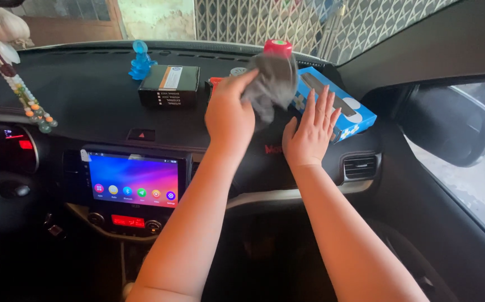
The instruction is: The person wipes down a car dashboard and a safety hammer with a cloth. They then wipe a tissue box and a TPMS box, cleaning all sides before placing them back on the dashboard.
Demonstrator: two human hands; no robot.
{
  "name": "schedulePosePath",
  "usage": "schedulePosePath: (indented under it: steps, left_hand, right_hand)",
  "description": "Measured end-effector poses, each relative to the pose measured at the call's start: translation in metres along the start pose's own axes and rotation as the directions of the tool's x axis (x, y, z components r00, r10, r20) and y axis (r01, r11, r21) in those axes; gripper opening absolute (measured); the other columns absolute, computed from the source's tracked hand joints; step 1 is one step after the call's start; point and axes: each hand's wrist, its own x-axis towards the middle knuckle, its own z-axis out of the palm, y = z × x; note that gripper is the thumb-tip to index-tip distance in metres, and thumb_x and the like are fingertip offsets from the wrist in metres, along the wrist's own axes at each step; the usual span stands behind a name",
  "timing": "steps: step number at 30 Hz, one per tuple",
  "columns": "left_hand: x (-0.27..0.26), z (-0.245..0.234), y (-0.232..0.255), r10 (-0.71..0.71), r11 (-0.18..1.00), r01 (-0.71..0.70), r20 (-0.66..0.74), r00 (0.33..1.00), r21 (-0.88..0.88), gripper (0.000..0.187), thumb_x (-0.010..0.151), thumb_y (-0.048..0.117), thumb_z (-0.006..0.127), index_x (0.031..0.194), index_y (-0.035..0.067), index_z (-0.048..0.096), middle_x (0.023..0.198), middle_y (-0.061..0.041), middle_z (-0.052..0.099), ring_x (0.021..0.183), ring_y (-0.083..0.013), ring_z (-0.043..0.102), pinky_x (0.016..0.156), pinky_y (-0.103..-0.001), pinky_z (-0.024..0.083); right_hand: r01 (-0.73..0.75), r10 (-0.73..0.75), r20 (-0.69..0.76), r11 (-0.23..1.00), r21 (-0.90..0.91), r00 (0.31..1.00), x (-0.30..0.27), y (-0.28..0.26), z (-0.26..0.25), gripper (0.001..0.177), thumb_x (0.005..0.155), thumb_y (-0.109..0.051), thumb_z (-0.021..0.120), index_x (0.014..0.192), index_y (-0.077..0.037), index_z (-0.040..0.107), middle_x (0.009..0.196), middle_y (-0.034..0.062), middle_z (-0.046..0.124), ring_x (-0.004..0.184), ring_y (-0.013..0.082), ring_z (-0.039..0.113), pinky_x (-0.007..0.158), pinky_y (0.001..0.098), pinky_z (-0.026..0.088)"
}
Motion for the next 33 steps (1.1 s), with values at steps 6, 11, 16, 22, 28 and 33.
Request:
schedulePosePath:
  steps: [6, 11, 16, 22, 28, 33]
  left_hand:
    - [-0.050, 0.002, 0.038, -0.251, 0.781, -0.100, 0.455, 0.855, 0.617, 0.039, 0.090, 0.021, 0.067, 0.129, 0.014, 0.066, 0.136, -0.012, 0.060, 0.134, -0.0324, 0.051, 0.112, -0.054, 0.038]
    - [-0.046, 0.029, -0.015, -0.137, 0.797, -0.149, 0.416, 0.899, 0.585, 0.045, 0.089, 0.030, 0.068, 0.131, 0.013, 0.065, 0.142, -0.016, 0.055, 0.138, -0.0376, 0.042, 0.113, -0.064, 0.028]
    - [-0.047, 0.028, -0.008, -0.168, 0.772, -0.141, 0.413, 0.895, 0.620, 0.041, 0.092, 0.029, 0.065, 0.131, 0.015, 0.066, 0.143, -0.014, 0.056, 0.140, -0.0364, 0.043, 0.115, -0.062, 0.029]
    - [-0.077, 0.014, 0.011, -0.045, 0.796, -0.252, 0.468, 0.883, 0.551, 0.041, 0.092, 0.031, 0.064, 0.130, 0.015, 0.066, 0.144, -0.017, 0.055, 0.140, -0.0376, 0.042, 0.113, -0.064, 0.028]
    - [-0.040, 0.037, -0.021, -0.140, 0.799, -0.127, 0.388, 0.911, 0.588, 0.039, 0.098, 0.034, 0.058, 0.131, 0.014, 0.065, 0.143, -0.017, 0.056, 0.140, -0.0383, 0.043, 0.115, -0.064, 0.028]
    - [-0.011, 0.037, -0.028, -0.234, 0.929, 0.101, 0.352, 0.906, 0.355, 0.058, 0.079, 0.018, 0.069, 0.134, 0.005, 0.057, 0.131, -0.019, 0.061, 0.127, -0.0409, 0.051, 0.106, -0.057, 0.035]
  right_hand:
    - [-0.005, 0.005, 0.014, 1.000, 0.010, 1.000, -0.002, 0.012, 0.013, 0.065, 0.093, -0.004, 0.053, 0.156, 0.002, 0.041, 0.170, 0.0238, 0.030, 0.160, 0.0439, 0.021, 0.130, 0.0614, 0.010]
    - [0.031, -0.031, 0.010, 0.999, 0.014, 0.999, -0.005, 0.013, 0.013, 0.059, 0.092, -0.004, 0.054, 0.151, 0.000, 0.048, 0.167, 0.0229, 0.033, 0.158, 0.0439, 0.023, 0.129, 0.0619, 0.011]
    - [0.046, -0.046, 0.010, 0.998, 0.031, 0.999, -0.005, 0.012, 0.014, 0.049, 0.099, -0.005, 0.053, 0.147, 0.000, 0.054, 0.164, 0.0222, 0.039, 0.156, 0.0437, 0.028, 0.128, 0.0609, 0.015]
    - [0.074, -0.075, 0.010, 0.995, 0.060, 0.997, -0.002, 0.014, 0.016, 0.045, 0.101, -0.005, 0.052, 0.146, 0.001, 0.055, 0.163, 0.0217, 0.041, 0.155, 0.0438, 0.030, 0.128, 0.0608, 0.019]
    - [0.061, -0.064, 0.021, 0.992, 0.113, 0.998, -0.001, 0.007, 0.008, 0.043, 0.104, -0.009, 0.053, 0.146, -0.001, 0.056, 0.163, 0.0210, 0.043, 0.155, 0.0430, 0.033, 0.128, 0.0597, 0.020]
    - [0.207, -0.257, 0.194, 0.947, 0.246, 0.947, 0.008, -0.008, -0.013, 0.052, 0.103, -0.023, 0.058, 0.153, -0.012, 0.052, 0.162, 0.0158, 0.047, 0.153, 0.0367, 0.036, 0.125, 0.0569, 0.023]
